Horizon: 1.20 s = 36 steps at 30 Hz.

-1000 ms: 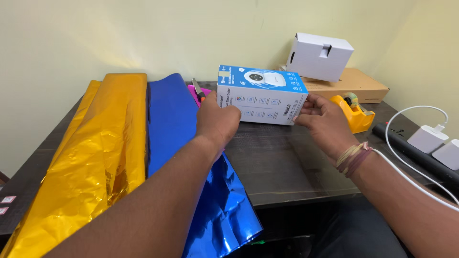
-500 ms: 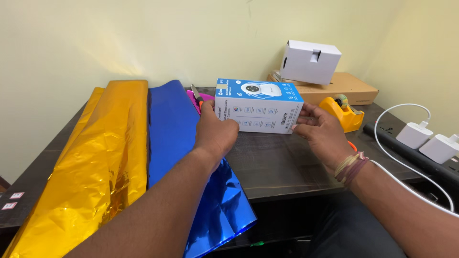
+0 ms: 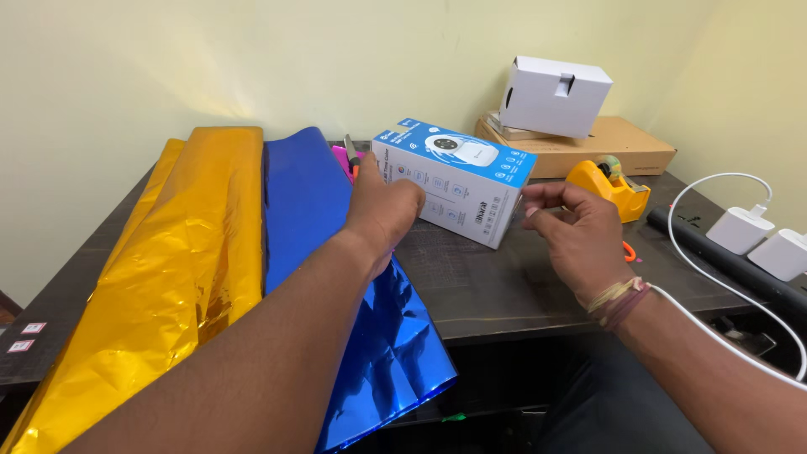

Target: The person cuts a sheet of gold metallic wrapping paper with scissors, then wraps a small rectangular box with the paper. They fold the paper edges around the box and smooth the sides, but do not tape or finish the wrap.

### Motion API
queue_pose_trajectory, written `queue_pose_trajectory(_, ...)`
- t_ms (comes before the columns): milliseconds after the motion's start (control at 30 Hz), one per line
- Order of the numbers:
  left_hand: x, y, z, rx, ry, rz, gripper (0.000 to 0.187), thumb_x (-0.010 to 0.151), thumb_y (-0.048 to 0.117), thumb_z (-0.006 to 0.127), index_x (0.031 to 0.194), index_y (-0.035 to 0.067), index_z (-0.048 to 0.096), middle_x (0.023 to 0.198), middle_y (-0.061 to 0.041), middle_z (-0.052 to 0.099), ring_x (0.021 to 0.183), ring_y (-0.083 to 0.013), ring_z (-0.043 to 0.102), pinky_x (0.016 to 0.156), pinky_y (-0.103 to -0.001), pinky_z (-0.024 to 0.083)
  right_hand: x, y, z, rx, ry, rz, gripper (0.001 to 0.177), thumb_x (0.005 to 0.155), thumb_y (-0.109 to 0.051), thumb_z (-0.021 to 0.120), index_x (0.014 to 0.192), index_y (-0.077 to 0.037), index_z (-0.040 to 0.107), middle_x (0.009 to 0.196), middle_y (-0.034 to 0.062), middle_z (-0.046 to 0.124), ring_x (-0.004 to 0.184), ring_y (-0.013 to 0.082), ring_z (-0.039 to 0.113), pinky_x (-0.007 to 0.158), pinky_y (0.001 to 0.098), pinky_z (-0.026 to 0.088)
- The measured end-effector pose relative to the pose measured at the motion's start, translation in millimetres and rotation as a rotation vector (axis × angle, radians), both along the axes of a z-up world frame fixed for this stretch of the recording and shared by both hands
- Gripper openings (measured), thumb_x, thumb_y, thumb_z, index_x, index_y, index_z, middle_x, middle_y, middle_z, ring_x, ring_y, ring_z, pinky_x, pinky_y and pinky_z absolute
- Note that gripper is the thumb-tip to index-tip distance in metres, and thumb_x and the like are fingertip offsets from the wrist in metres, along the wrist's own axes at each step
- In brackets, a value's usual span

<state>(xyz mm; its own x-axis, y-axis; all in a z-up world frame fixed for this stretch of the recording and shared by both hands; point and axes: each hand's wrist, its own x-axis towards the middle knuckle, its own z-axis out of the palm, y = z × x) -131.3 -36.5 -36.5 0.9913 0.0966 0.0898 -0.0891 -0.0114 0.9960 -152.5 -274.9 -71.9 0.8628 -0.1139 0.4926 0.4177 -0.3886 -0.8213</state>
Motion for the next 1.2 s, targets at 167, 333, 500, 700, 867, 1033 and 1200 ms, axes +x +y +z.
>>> queue_pose_trajectory(167,3.5,-2.9,-5.9,0.115,0.001,-0.011,0.088,0.07,0.002,0.062,0.153,0.006,0.033,0.136,-0.012,0.062,0.131,-0.0251,0.058,0.108,-0.035,0.045,-1.2,-0.3,-10.3,-0.132,-0.025,-0.019,0.023,0.09,-0.005,0.072,0.112,-0.004,0.077,0.089,0.0042,0.072,0.074,0.0083,0.06,0.068,0.0251,0.05)
queue_pose_trajectory(333,0.8,-8.8,-14.8,0.235,-0.027,0.046,0.091,0.073,0.006,0.066,0.156,0.004,0.029,0.15,-0.015,0.047,0.142,-0.0271,0.044,0.115,-0.034,0.035,7.3,-2.0,-17.4,-0.011,-0.124,-0.045,0.028,0.091,-0.002,0.072,0.118,-0.001,0.066,0.107,0.0056,0.069,0.098,0.0109,0.064,0.087,0.0255,0.053)
queue_pose_trajectory(500,-11.2,-19.7,-24.8,0.302,-0.024,0.01,0.077,0.074,0.01,0.067,0.146,0.002,0.039,0.152,-0.017,0.042,0.143,-0.0284,0.041,0.117,-0.035,0.035,15.4,-5.5,-16.3,0.168,0.018,0.096,0.062,0.085,0.003,0.065,0.144,-0.003,0.047,0.144,0.0098,0.054,0.134,0.0192,0.054,0.108,0.0316,0.047)
queue_pose_trajectory(700,-20.5,-16.9,-36.4,0.38,-0.126,0.054,0.074,0.074,0.014,0.071,0.142,0.003,0.045,0.144,-0.019,0.052,0.133,-0.0291,0.051,0.109,-0.036,0.042,14.5,-0.6,-12.4,0.143,0.101,0.195,0.071,0.085,0.004,0.061,0.151,-0.004,0.038,0.155,0.0112,0.048,0.146,0.0223,0.047,0.115,0.035,0.041)
queue_pose_trajectory(867,-24.8,-19.1,-42.7,0.439,-0.191,0.035,0.071,0.072,0.015,0.073,0.139,0.004,0.052,0.134,-0.019,0.062,0.118,-0.0283,0.064,0.101,-0.036,0.05,8.6,4.1,-11.1,0.084,0.078,0.149,0.065,0.084,0.007,0.062,0.146,-0.003,0.045,0.147,0.0102,0.055,0.14,0.0224,0.052,0.112,0.0352,0.045)
queue_pose_trajectory(1033,-25.2,-18.9,-44.3,0.455,-0.243,0.033,0.075,0.069,0.016,0.077,0.14,0.003,0.054,0.136,-0.018,0.063,0.114,-0.027,0.068,0.099,-0.035,0.053,4.5,6.9,-10.1,0.064,0.06,0.111,0.059,0.083,0.006,0.064,0.141,-0.003,0.051,0.136,0.0068,0.061,0.125,0.0187,0.059,0.105,0.0329,0.05)
queue_pose_trajectory(1200,-26.8,-18.1,-42.0,0.443,-0.232,0.015,0.089,0.063,0.021,0.087,0.141,0.002,0.05,0.138,-0.016,0.061,0.113,-0.0265,0.068,0.097,-0.035,0.053,2.2,6.8,-10.1,0.059,0.063,0.129,0.055,0.084,0.005,0.065,0.137,-0.002,0.055,0.123,0.0051,0.063,0.109,0.0148,0.061,0.096,0.0299,0.053)
